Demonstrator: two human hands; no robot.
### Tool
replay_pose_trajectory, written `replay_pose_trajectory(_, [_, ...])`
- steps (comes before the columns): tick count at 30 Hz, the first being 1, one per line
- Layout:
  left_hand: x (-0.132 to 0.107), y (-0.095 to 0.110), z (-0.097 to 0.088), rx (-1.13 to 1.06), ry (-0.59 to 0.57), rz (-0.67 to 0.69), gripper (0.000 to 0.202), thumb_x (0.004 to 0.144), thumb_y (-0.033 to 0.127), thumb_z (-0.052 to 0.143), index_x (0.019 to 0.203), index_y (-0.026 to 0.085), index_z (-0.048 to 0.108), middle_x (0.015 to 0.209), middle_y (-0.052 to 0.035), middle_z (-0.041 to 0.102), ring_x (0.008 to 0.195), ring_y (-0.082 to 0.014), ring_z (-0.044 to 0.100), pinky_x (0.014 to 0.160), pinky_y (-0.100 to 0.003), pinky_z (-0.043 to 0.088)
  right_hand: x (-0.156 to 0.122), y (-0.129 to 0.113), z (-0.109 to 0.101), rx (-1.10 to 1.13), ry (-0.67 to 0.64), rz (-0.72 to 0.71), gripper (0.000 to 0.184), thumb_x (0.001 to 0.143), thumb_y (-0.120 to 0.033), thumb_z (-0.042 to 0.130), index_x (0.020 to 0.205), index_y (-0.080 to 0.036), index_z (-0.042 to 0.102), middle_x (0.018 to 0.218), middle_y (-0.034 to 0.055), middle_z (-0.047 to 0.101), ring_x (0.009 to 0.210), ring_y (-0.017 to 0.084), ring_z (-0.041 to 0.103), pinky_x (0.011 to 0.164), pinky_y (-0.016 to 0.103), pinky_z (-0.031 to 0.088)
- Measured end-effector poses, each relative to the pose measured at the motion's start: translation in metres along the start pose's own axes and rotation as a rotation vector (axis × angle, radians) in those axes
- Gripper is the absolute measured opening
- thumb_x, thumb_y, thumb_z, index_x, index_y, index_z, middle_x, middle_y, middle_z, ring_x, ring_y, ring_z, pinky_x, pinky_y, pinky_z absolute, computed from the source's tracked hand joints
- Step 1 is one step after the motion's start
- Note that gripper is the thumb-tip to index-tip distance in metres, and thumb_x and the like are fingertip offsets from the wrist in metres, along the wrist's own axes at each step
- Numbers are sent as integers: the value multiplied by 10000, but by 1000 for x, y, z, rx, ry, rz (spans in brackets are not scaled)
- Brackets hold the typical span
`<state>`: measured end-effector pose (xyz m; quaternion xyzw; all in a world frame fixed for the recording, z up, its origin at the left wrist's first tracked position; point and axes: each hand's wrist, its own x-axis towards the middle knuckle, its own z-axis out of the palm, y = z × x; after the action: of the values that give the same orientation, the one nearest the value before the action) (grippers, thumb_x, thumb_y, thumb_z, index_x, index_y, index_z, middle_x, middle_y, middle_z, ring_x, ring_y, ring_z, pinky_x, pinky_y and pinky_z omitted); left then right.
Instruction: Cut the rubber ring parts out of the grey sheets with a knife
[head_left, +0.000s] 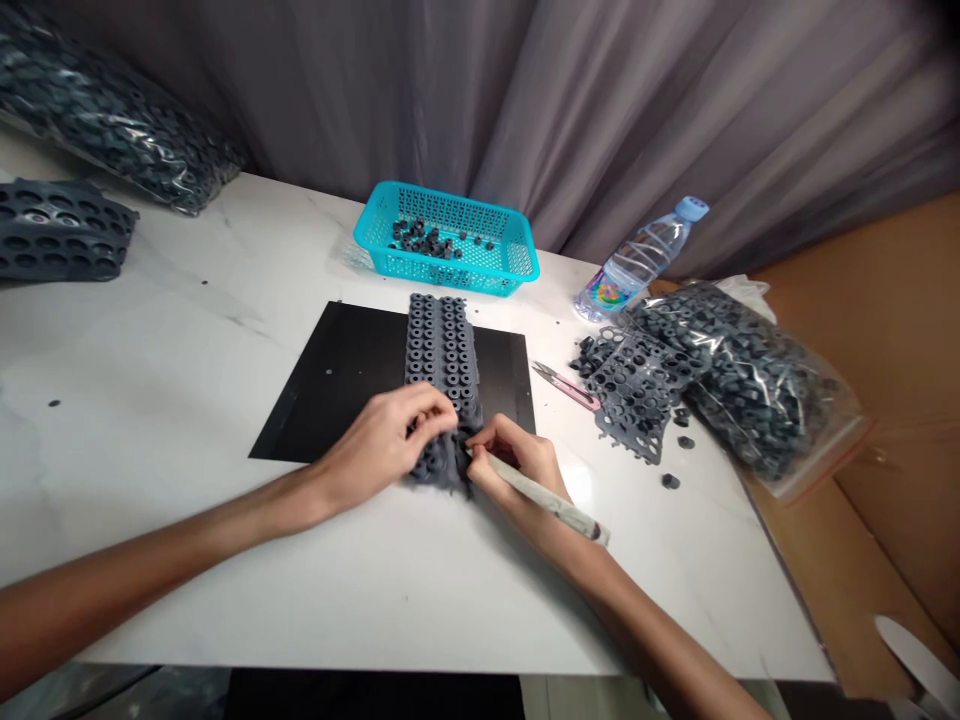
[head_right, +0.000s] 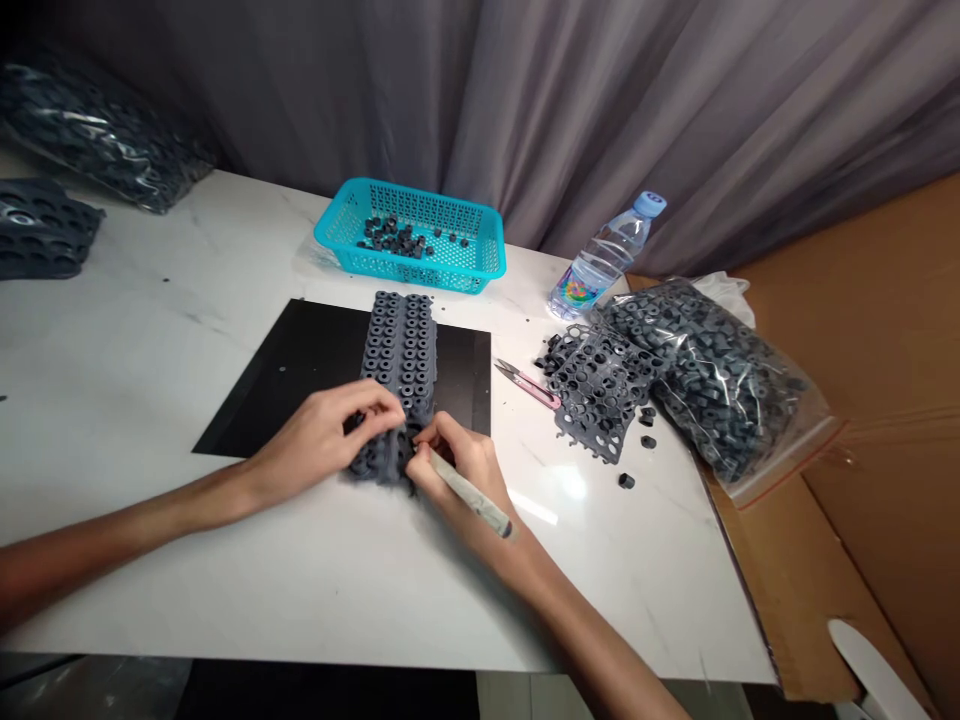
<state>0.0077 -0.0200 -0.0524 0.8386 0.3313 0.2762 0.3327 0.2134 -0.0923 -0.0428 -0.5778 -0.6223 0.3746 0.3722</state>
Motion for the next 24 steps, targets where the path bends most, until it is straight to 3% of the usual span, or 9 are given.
replay_pose_trajectory(3, [4,-1,-3,-179,55,-142,235,1082,397,584,1032,208,714,1027,-37,744,923,-187,708,822,-304,575,1,5,0,39,3,9,87,915,-232,626,831,-214,611,685,-39,564,586,118,481,548,244,363])
replay_pose_trajectory(10, [3,1,-23,-174,-126,-62,242,1078,421,604,1120,237,757,1102,-30,721,949,-172,683,857,-298,550,1,15,-6,391,16,86,97,1004,-291,617,946,-213,619,704,-31,634,484,112,548,428,219,407])
replay_pose_trajectory(16, [0,-3,-18,-64,-187,12,177,1096,326,589,1165,251,734,1163,-20,716,1107,-191,652,992,-314,499,0,12,-16,379,107,69,92,953,-208,633,863,-210,619,626,-47,614,431,90,495,409,208,358])
replay_pose_trajectory(24, [0,-2,-14,22,-179,42,148,1099,284,583,1148,244,717,1155,-7,715,1138,-191,642,1017,-311,464,0,21,-10,282,-47,110,40,922,-169,656,917,-207,667,733,-23,657,554,107,568,515,224,410])
